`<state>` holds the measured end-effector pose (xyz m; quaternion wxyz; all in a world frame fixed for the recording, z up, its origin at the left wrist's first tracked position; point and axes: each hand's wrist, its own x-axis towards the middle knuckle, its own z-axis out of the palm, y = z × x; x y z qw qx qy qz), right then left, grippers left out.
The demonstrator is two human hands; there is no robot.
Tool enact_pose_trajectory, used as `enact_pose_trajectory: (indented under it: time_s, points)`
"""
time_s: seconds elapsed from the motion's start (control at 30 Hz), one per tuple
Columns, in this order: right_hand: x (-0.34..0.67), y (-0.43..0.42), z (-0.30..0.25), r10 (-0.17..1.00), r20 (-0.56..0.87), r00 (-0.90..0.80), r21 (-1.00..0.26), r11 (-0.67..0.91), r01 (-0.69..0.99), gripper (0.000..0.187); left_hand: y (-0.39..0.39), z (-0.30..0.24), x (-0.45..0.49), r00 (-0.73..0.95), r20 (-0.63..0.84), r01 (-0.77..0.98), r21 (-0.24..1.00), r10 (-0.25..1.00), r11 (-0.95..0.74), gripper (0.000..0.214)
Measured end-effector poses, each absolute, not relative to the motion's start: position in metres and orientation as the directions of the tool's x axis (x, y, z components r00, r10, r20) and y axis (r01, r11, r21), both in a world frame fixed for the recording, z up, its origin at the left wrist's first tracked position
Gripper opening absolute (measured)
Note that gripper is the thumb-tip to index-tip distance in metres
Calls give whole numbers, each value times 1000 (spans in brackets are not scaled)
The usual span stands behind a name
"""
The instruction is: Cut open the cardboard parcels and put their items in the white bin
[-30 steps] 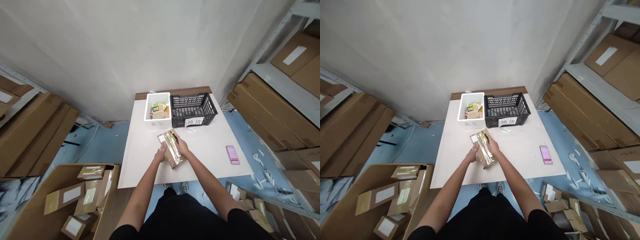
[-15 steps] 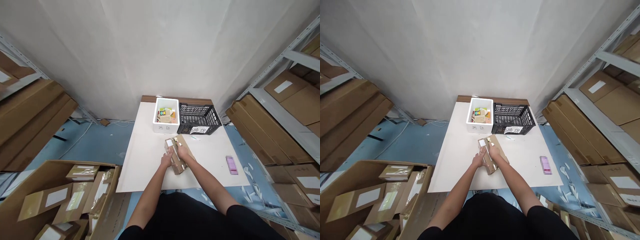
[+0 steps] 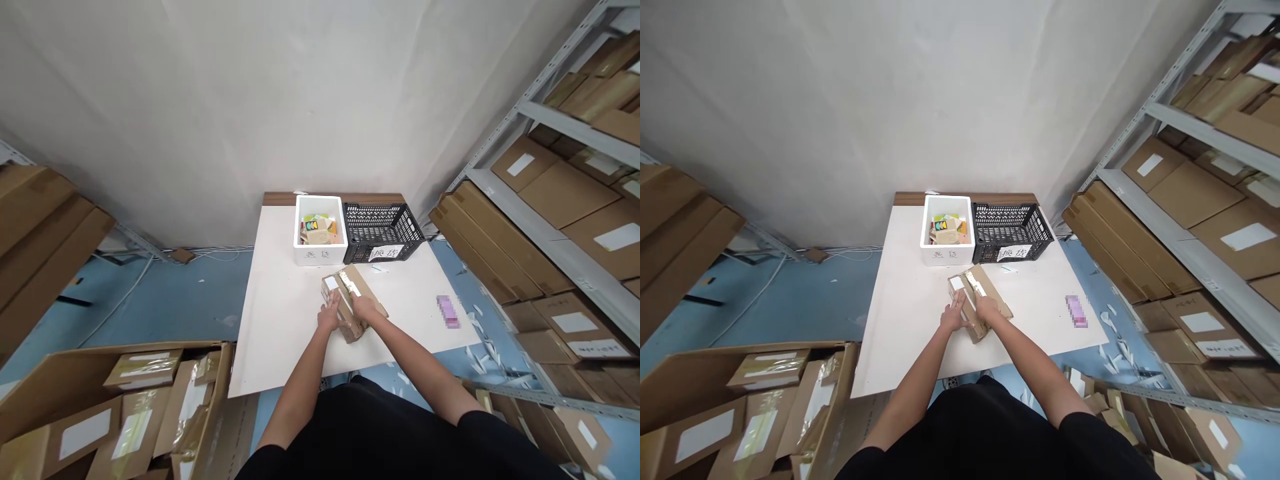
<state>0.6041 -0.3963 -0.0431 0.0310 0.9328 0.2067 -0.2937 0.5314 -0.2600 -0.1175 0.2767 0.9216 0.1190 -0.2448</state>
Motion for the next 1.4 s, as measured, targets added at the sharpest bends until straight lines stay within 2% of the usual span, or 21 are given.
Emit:
enact_pose_trajectory:
  time_s: [0.07, 0.23, 0.37, 0.5, 0.57, 0.63, 0.73, 0.83, 0.97, 1.07, 1.17, 1.3, 1.4]
  points:
    - [596, -407, -38, 349, -589, 729, -46, -915, 401, 93, -260, -116, 531, 859, -506, 347, 456, 82, -820, 135]
    - [574, -449, -30, 290, -674, 680, 1, -920, 393, 60, -259, -118, 530, 873, -479, 341, 465, 91, -817, 132]
    - [561, -470, -26, 236, -701, 673, 0, -944, 330, 64, -264, -121, 531, 877, -467, 351, 458, 114, -817, 129]
    - [559, -483, -14, 256, -692, 675, -17, -941, 339, 64, -268, -119, 532, 869, -482, 356, 452, 112, -818, 128]
    - [556, -498, -9, 284, -644, 710, -63, -945, 320, 61, -269, -118, 532, 869, -483, 351, 455, 104, -818, 127]
    - [550, -518, -10, 281, -538, 795, -130, -959, 251, 62, -271, -115, 531, 878, -465, 344, 455, 110, -821, 126]
    - [542, -542, -27, 142, -376, 916, -213, -975, 64, 66, -281, -111, 528, 890, -431, 354, 446, 149, -822, 123]
    - [545, -548, -57, 38, -323, 945, -286, -956, -59, 75, -304, -107, 520, 885, -418, 391, 424, 207, -817, 119]
    - [573, -531, -87, 128, -253, 959, -370, -929, 26, 78, -344, -105, 502, 868, -412, 434, 355, 277, -828, 108]
    - [606, -519, -90, 193, -255, 947, -387, -919, 83, 74, -366, -105, 486, 838, -433, 473, 270, 333, -839, 90]
    - [635, -518, -84, 255, -278, 926, -459, -882, 105, 66, -370, -98, 476, 822, -437, 488, 209, 366, -848, 71]
    - [648, -535, -78, 223, -238, 945, -596, -802, 39, 59, -349, -84, 487, 876, -361, 415, 232, 318, -879, 61]
    - [638, -556, -77, 185, -265, 946, -667, -744, -41, 62, -327, -81, 507, 925, -343, 266, 286, 161, -921, 81]
